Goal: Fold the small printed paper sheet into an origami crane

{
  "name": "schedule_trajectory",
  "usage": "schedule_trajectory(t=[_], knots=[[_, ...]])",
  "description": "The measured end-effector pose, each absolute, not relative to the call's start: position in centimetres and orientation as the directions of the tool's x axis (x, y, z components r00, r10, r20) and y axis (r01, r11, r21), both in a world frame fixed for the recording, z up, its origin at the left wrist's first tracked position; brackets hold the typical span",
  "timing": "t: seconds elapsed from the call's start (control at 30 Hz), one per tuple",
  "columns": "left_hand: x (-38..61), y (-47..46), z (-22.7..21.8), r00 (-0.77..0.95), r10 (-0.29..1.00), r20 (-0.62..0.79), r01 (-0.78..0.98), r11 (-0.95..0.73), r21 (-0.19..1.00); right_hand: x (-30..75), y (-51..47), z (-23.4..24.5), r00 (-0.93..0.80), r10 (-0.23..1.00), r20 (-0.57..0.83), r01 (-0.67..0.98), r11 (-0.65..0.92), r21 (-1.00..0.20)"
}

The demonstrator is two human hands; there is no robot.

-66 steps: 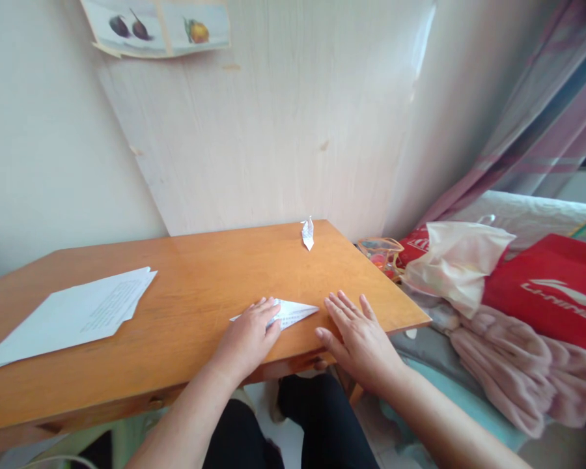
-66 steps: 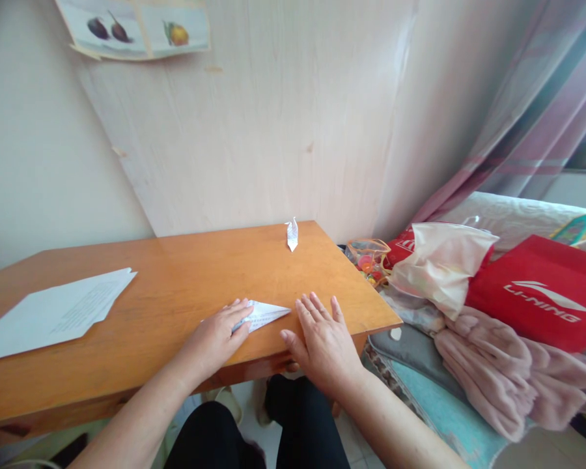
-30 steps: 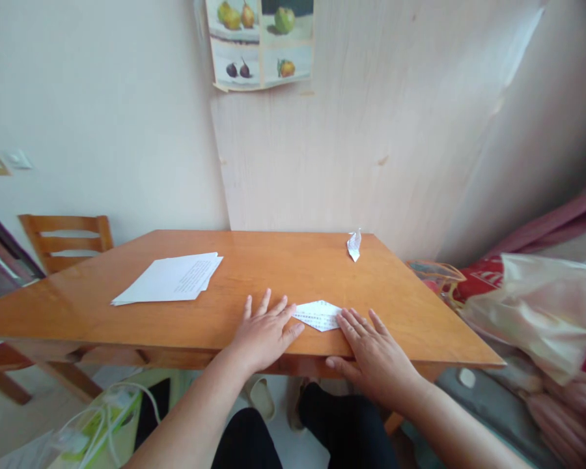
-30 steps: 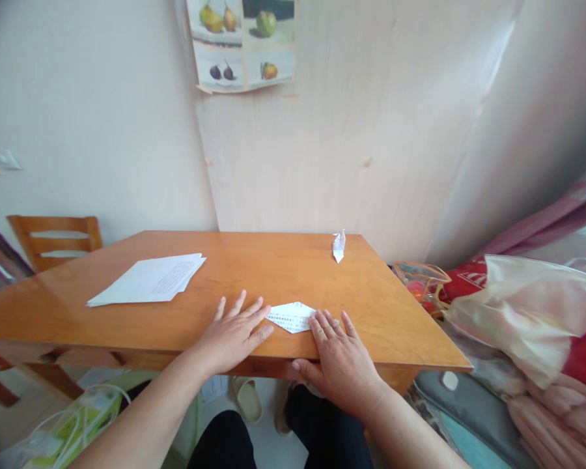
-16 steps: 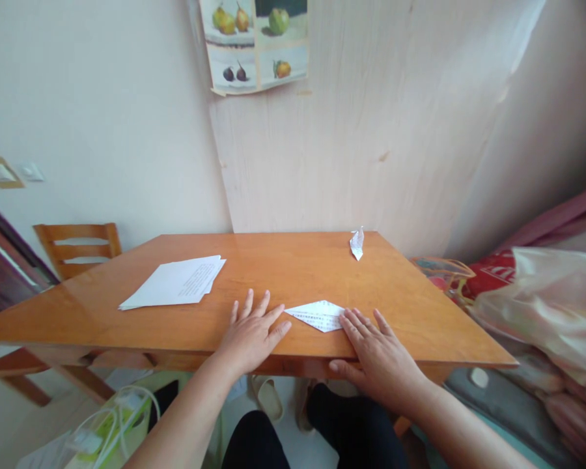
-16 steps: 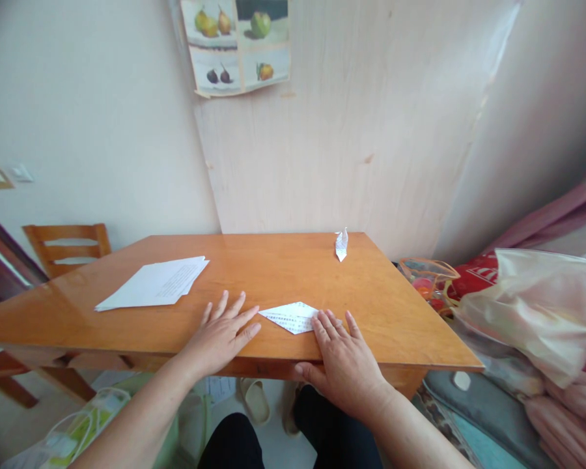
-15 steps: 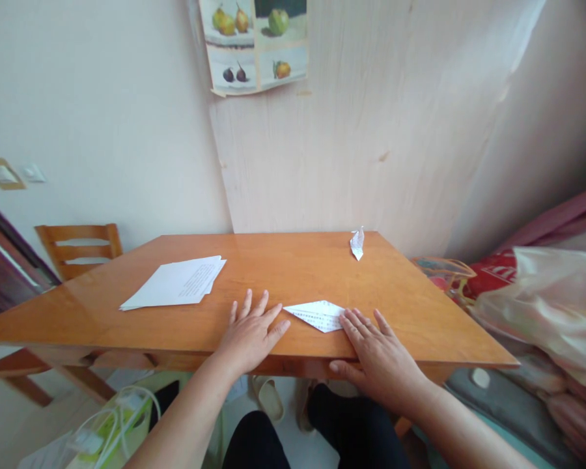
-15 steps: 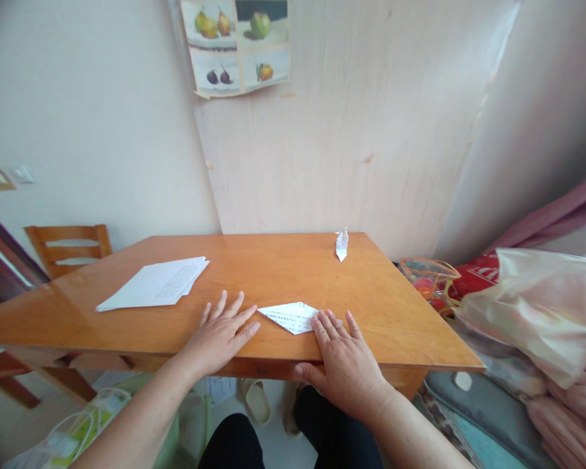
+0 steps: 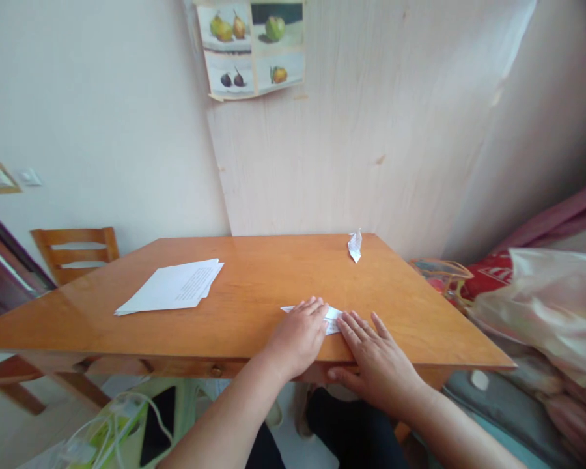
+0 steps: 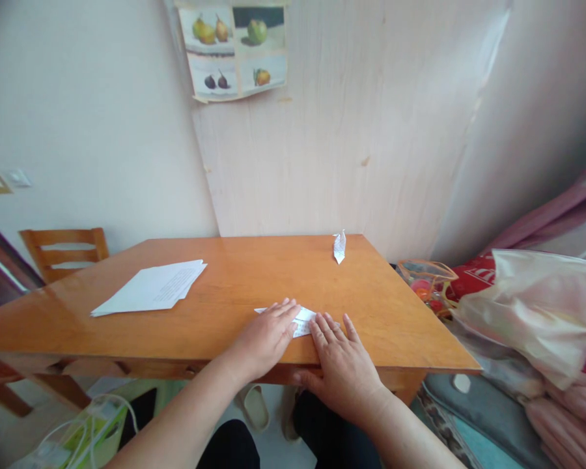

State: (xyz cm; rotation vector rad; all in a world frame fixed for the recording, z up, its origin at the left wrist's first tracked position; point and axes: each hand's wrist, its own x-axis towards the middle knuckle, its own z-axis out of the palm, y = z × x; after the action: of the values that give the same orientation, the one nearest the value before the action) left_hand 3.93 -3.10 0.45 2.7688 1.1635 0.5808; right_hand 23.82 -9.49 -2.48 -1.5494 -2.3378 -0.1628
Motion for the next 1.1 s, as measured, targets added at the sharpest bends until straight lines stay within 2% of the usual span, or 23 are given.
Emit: schedule_trajectory(t=[0.17,0.5,0.8,0.97,1.1], knots=[[4.7,-2.4,-0.8,0.647,0.723,0.242,0.692,-0.690,0.214,23.9,-9.5,-2.6,-0.358,0.870,0.340,0.910,0.406,-0.081],[5.0,-2.4,0.5,0.593,0.792,0.146,0.759,-0.610,0.229,24.2,-9.5,-3.3,-0.381,0.854,0.355,0.905,0.423,-0.046],[4.8,-2.7,-0.5,0.604,0.778,0.170,0.735,-0.627,0.258,24.6,-9.3,-4.1,-0.399,0.827,0.395,0.899,0.439,-0.011],[4.7,-3.0,-0.3,0.617,0.776,0.132,0.736,-0.629,0.250,24.3,-9.3,-3.5,-0.380,0.857,0.349,0.909,0.415,-0.029],[3.9,-3.9,-0.1,0.651,0.733,0.197,0.698,-0.680,0.224,24.2,-9.7,-2.8,-0.375,0.870,0.322,0.909,0.413,-0.058]])
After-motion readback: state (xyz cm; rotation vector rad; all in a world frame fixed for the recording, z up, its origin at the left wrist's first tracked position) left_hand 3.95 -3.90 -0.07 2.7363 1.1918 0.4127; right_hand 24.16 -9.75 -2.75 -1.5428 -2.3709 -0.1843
